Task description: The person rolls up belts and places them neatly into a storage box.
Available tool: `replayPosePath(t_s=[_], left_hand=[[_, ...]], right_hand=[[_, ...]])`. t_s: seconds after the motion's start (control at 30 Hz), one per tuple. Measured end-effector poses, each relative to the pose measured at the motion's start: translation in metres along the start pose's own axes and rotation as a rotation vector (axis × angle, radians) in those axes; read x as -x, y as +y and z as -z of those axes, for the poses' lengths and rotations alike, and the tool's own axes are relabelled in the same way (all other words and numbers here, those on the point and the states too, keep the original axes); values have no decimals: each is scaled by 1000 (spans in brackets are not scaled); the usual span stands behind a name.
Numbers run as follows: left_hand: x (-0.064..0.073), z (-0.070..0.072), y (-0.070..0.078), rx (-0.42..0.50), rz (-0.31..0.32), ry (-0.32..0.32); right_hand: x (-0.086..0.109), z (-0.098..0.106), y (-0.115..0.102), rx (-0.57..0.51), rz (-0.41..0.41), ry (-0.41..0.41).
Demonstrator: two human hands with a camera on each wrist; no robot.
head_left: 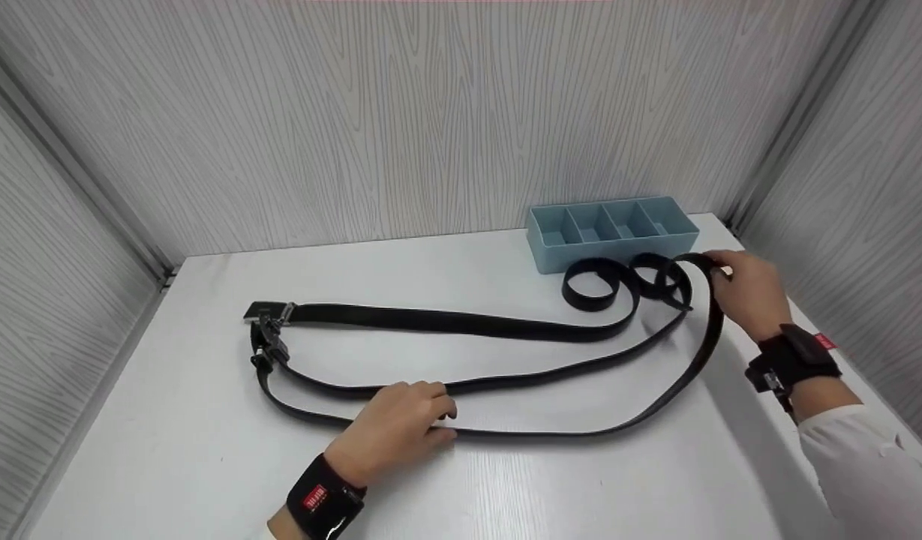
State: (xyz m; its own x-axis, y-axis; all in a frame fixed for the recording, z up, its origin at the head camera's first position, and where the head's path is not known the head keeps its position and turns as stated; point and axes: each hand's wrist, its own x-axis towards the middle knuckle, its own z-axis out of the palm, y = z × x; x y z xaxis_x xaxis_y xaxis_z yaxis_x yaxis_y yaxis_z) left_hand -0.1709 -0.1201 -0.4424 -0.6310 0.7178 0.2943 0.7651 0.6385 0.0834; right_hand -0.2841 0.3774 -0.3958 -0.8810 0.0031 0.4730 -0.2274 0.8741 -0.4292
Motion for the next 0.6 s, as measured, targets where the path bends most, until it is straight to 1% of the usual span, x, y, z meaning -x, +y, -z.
replayPosePath(t_s=[0.07,0.17,0.27,0.37,0.5,0.6], left_hand=[[-8,4,3,-10,-15,12],[-25,11,8,-35,-50,34],[-45,17,12,-72,-82,53],[-68,20,15,-109,-97,67],[-101,18,16,-151,-84,98],[-125,9,12,-183,-31,126]], right_hand=[[-5,-5,-17,-21,17,-4],[-10,-17,-43,-69,36,-17],[-14,-33,-66,-122,59,-34],[-15,-50,-86,-162,76,-62],[-11,-69,-108,-223,68,-122],[-8,-81,-122,-255,59,-153]])
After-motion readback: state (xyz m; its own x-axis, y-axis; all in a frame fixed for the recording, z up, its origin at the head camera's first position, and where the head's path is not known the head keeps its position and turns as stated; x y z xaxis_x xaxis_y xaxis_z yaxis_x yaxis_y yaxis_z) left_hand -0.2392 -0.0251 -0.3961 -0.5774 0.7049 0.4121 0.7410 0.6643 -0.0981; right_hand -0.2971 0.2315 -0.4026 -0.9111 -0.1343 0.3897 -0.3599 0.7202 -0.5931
